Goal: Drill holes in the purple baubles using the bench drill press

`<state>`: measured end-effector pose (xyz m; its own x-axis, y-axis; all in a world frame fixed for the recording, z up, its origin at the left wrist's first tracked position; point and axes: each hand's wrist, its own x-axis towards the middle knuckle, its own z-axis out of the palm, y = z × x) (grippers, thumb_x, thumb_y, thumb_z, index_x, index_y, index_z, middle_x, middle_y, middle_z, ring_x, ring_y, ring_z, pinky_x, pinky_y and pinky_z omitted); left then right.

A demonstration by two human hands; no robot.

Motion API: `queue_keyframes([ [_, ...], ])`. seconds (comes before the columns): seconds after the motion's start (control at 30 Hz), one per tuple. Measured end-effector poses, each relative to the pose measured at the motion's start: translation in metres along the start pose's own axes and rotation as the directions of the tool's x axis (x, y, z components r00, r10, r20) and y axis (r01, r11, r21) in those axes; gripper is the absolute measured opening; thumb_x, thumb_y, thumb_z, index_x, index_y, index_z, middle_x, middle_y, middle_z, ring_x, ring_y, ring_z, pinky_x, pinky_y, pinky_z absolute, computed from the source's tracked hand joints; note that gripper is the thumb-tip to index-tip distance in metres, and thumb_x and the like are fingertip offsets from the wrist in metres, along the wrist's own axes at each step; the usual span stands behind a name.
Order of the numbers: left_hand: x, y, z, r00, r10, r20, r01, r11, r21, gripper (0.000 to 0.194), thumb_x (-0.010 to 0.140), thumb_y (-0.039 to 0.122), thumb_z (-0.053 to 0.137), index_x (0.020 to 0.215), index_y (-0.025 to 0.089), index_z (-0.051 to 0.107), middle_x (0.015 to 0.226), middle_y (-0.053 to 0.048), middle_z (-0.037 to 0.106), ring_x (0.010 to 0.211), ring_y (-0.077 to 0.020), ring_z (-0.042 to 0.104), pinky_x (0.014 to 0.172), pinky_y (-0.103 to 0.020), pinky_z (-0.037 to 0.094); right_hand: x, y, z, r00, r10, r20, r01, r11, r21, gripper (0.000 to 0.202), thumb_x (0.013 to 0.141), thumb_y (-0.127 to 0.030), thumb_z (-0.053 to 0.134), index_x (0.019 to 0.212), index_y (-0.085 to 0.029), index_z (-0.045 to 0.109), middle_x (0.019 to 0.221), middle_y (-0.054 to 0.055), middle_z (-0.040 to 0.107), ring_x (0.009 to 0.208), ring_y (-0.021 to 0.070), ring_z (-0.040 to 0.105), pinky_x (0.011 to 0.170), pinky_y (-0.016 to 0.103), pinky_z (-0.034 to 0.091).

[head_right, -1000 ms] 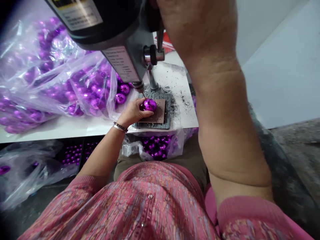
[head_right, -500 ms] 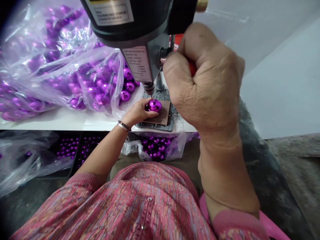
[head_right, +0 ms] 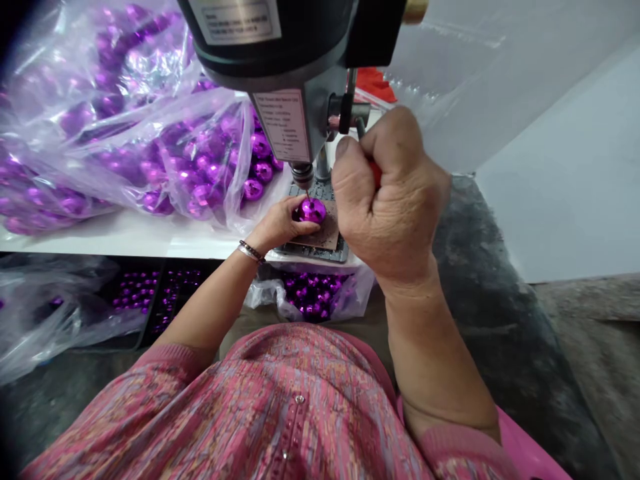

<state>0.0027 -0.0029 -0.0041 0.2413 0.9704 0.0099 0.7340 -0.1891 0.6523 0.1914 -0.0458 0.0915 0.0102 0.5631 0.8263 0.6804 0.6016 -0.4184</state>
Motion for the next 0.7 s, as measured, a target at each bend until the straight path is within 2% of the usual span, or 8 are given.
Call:
queue_keyframes([
  [0.13,0.000,-0.002,0.004,1.000,-0.008,-0.011,0.008,1.000,0.014,0.045,0.077,0.023,0.085,0.120,0.015,0.075,0.111,-0.007,0.073,0.105,-0.0238,0.067,0.099,-0.033,0.053,-0.008,0.004,0.003,0.996,-0.064,-0.058,0.061,0.997,-0.049,0.038,0.104,-0.039,0.041,0.076,-0.012,0.041,0.070,0.000,0.039,0.066,-0.0010,0.031,0.067,0.022,0.022],
  [0.27,0.001,-0.007,0.007,0.999,-0.003,-0.032,0.003,1.000,-0.018,0.044,0.076,0.026,0.086,0.117,0.016,0.075,0.109,-0.006,0.073,0.103,-0.0236,0.068,0.099,-0.034,0.054,-0.015,0.007,0.007,0.994,-0.076,-0.080,0.072,0.996,-0.058,0.041,0.105,-0.040,0.039,0.077,-0.012,0.045,0.070,0.001,0.038,0.068,0.0001,0.030,0.069,0.022,0.023],
  [0.43,0.002,-0.012,0.010,0.999,0.015,-0.038,-0.018,0.997,-0.073,0.050,0.074,0.029,0.088,0.120,0.015,0.074,0.110,-0.008,0.072,0.099,-0.0221,0.067,0.098,-0.035,0.055,-0.022,0.010,0.014,0.992,-0.026,-0.123,0.021,0.999,-0.045,0.042,0.106,-0.045,0.039,0.081,-0.012,0.048,0.071,-0.001,0.036,0.068,0.0007,0.029,0.072,0.021,0.027],
  [0.57,0.001,-0.013,0.012,0.999,-0.009,-0.046,0.005,0.996,-0.089,0.051,0.074,0.028,0.088,0.122,0.015,0.074,0.113,-0.008,0.072,0.101,-0.0221,0.067,0.101,-0.035,0.054,-0.032,0.020,0.022,0.979,-0.083,-0.186,0.079,0.996,-0.028,0.033,0.103,-0.038,0.047,0.081,-0.013,0.049,0.073,0.000,0.042,0.070,0.0018,0.035,0.072,0.023,0.026],
  [0.7,0.001,-0.011,0.012,0.999,-0.028,-0.041,0.025,0.996,-0.087,0.053,0.074,0.027,0.089,0.123,0.015,0.074,0.112,-0.008,0.073,0.105,-0.0239,0.069,0.104,-0.036,0.054,-0.042,0.028,0.033,0.960,-0.123,-0.251,0.131,0.991,0.016,0.034,0.102,-0.035,0.048,0.077,-0.012,0.044,0.069,-0.001,0.040,0.067,0.0002,0.036,0.069,0.021,0.027],
])
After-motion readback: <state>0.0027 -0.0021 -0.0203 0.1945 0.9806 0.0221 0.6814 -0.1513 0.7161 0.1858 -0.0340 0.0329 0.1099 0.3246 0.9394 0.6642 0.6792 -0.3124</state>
